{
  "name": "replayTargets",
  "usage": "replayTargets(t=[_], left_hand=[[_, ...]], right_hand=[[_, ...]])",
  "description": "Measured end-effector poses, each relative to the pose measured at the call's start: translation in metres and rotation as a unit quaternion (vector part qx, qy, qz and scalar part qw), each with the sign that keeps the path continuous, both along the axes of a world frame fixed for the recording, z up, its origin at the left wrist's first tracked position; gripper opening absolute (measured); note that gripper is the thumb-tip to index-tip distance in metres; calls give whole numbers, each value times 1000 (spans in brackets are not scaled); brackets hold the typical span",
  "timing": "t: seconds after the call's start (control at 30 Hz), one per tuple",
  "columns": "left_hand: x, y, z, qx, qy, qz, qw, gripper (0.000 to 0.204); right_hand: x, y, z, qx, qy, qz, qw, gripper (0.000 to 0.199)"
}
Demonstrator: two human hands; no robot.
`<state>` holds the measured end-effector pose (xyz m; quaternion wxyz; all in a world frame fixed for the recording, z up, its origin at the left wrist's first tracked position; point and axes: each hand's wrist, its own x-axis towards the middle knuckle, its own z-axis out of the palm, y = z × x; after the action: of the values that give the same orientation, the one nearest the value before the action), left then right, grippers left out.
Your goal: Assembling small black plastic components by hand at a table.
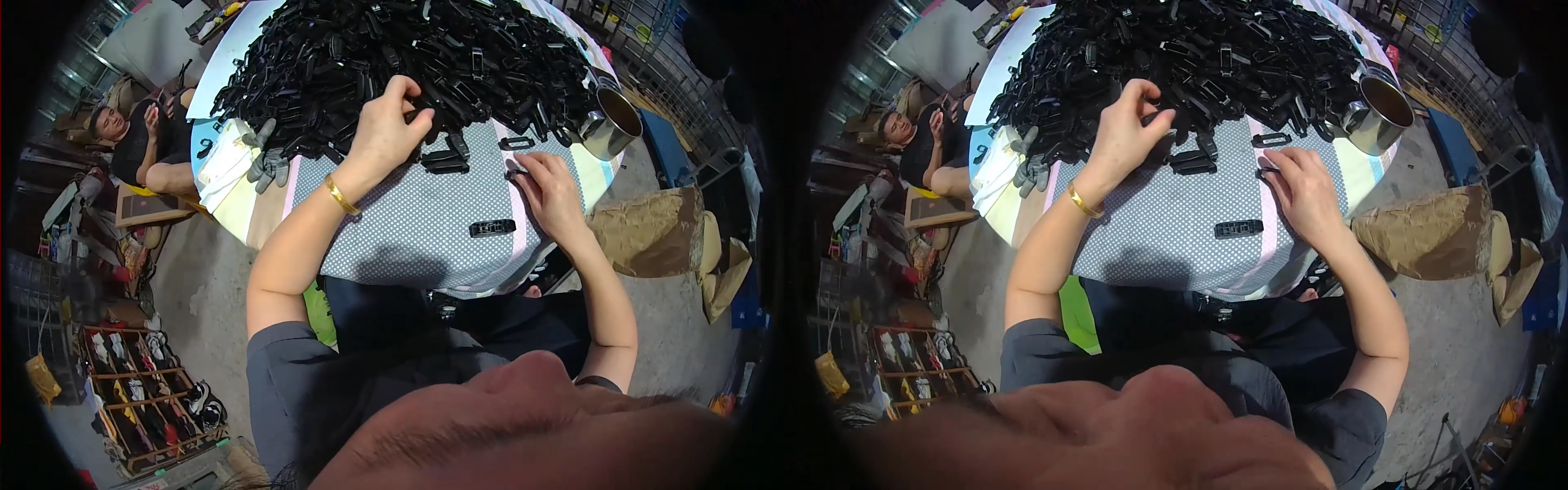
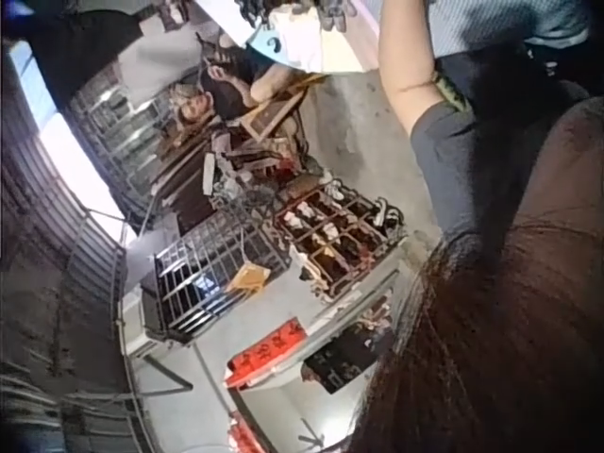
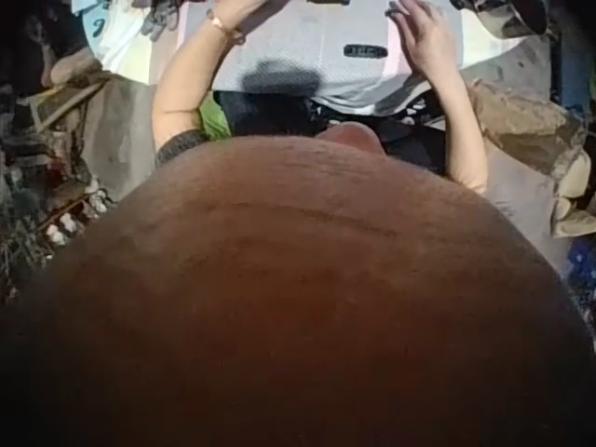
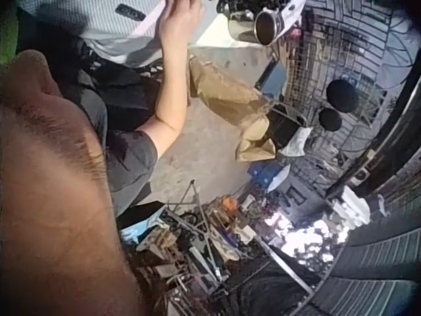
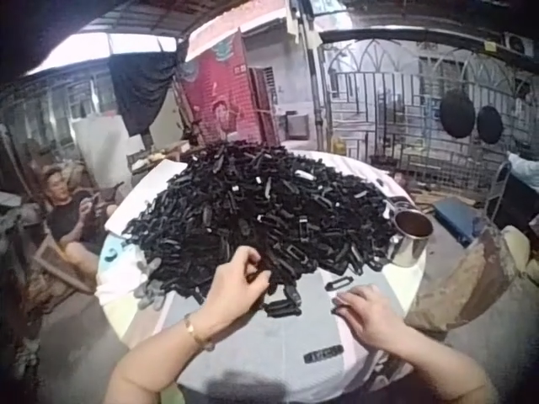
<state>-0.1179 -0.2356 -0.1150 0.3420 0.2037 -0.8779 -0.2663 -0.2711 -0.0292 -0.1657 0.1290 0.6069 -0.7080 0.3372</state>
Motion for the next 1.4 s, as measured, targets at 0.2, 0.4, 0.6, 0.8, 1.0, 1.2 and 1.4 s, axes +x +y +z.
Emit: replayTargets(t=[0.2,0.4,0.6,0.8,1.0,1.2,1.4], left_hand=[[2,15,4,457,-24,-230,859,24],[0,49,-22,601,-131,-289,733,28],[-3,52,-29,571,-166,-270,758,47],[2,60,-36,583,-109,-293,750,47],[-3,58,-39,516,-24,-320,794,24],[-2,63,-40,308,37,-282,908,25],[-2,62,-36,436,13,-252,864,29]], right_hand=[[-3,9,6,45,15,-23,999,14],[9,8,7,-66,-126,21,990,14],[31,2,14,-76,-158,133,976,16],[29,-6,4,-58,-206,118,970,16],[31,-2,3,-37,-427,88,899,15],[29,1,-1,-55,-483,123,865,16],[32,-1,0,-63,-500,117,856,16]])
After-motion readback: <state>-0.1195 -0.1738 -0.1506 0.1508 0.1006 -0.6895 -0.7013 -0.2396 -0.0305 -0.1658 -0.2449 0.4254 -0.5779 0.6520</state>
